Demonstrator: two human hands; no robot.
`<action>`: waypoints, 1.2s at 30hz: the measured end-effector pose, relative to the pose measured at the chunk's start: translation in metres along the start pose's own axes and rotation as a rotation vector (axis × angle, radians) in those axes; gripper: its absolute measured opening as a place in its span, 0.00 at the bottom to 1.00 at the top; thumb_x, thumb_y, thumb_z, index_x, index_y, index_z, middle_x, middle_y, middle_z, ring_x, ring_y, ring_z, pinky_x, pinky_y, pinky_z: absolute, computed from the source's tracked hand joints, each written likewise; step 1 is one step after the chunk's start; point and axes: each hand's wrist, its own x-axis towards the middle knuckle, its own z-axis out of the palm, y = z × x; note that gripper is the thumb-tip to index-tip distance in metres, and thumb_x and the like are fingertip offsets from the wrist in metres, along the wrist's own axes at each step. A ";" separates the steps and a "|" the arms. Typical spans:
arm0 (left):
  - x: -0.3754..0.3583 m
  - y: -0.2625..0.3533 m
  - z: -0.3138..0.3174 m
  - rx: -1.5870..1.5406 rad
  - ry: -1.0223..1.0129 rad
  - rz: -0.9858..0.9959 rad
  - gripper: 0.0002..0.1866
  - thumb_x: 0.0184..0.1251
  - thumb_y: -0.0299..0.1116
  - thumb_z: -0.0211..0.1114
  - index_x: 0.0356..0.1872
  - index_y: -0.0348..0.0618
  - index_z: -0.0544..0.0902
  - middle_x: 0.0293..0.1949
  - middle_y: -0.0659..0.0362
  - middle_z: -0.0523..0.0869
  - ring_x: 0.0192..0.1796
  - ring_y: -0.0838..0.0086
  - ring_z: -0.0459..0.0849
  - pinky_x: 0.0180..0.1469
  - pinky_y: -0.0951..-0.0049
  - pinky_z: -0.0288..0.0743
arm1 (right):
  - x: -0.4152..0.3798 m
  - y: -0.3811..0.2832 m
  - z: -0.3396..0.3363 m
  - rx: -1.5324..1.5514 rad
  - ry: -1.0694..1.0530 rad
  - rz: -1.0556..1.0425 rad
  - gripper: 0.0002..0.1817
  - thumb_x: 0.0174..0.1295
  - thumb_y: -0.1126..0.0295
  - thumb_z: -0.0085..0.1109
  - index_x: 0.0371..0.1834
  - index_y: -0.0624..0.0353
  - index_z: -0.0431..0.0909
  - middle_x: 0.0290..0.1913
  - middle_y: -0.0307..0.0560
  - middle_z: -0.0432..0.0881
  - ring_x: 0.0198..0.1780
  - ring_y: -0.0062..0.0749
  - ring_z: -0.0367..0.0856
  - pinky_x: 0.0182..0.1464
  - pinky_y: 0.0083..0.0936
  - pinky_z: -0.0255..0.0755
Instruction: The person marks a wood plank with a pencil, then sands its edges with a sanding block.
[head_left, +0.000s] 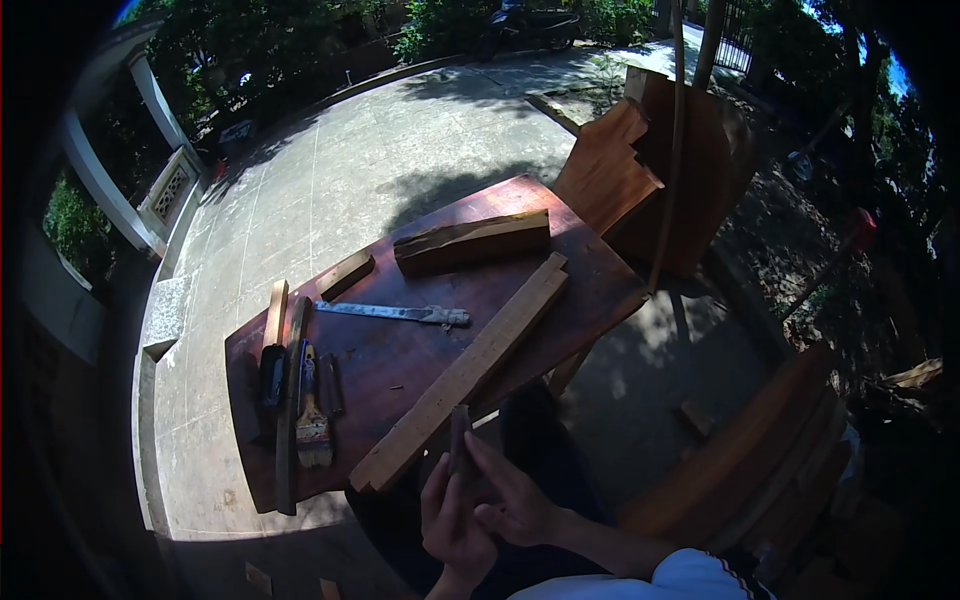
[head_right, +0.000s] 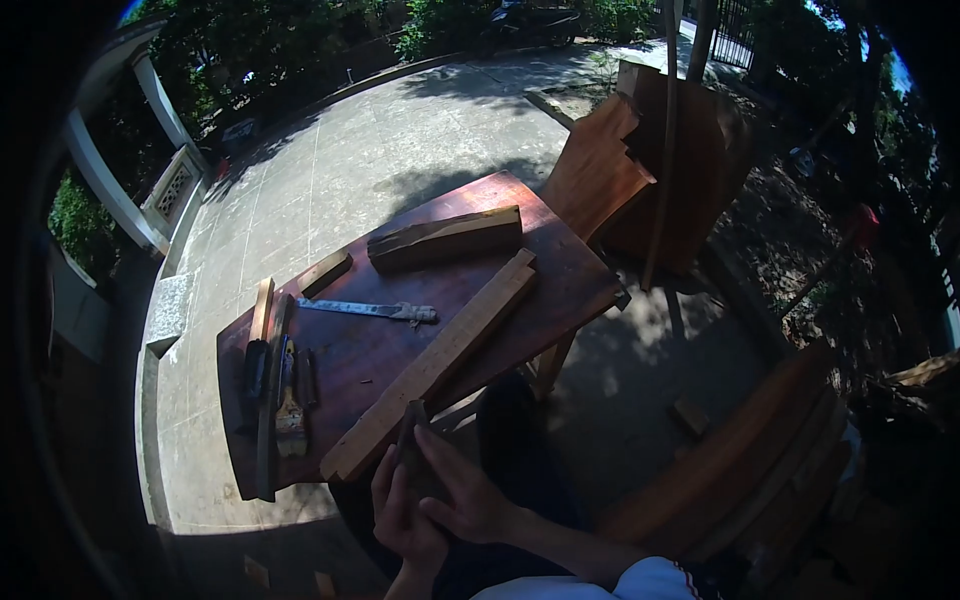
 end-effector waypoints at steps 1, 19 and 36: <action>-0.002 0.002 0.002 -0.048 0.002 -0.014 0.23 0.79 0.23 0.58 0.71 0.28 0.83 0.76 0.33 0.79 0.76 0.44 0.82 0.75 0.52 0.79 | -0.002 0.003 0.003 0.063 -0.004 0.022 0.52 0.82 0.41 0.57 0.90 0.72 0.49 0.89 0.74 0.54 0.90 0.66 0.55 0.88 0.49 0.55; -0.011 0.007 -0.003 -0.307 -0.203 -0.160 0.23 0.86 0.38 0.56 0.63 0.28 0.89 0.69 0.35 0.86 0.70 0.49 0.87 0.72 0.58 0.79 | -0.026 0.031 0.014 0.211 0.169 0.150 0.48 0.76 0.45 0.69 0.88 0.64 0.60 0.53 0.50 0.85 0.47 0.32 0.86 0.49 0.30 0.82; 0.017 -0.015 -0.042 0.286 -0.311 0.195 0.24 0.51 0.25 0.82 0.54 0.45 0.93 0.52 0.59 0.94 0.56 0.59 0.90 0.60 0.59 0.85 | -0.004 0.021 -0.007 -0.382 -0.226 -0.051 0.32 0.62 0.71 0.75 0.72 0.64 0.80 0.67 0.57 0.88 0.65 0.53 0.90 0.63 0.41 0.88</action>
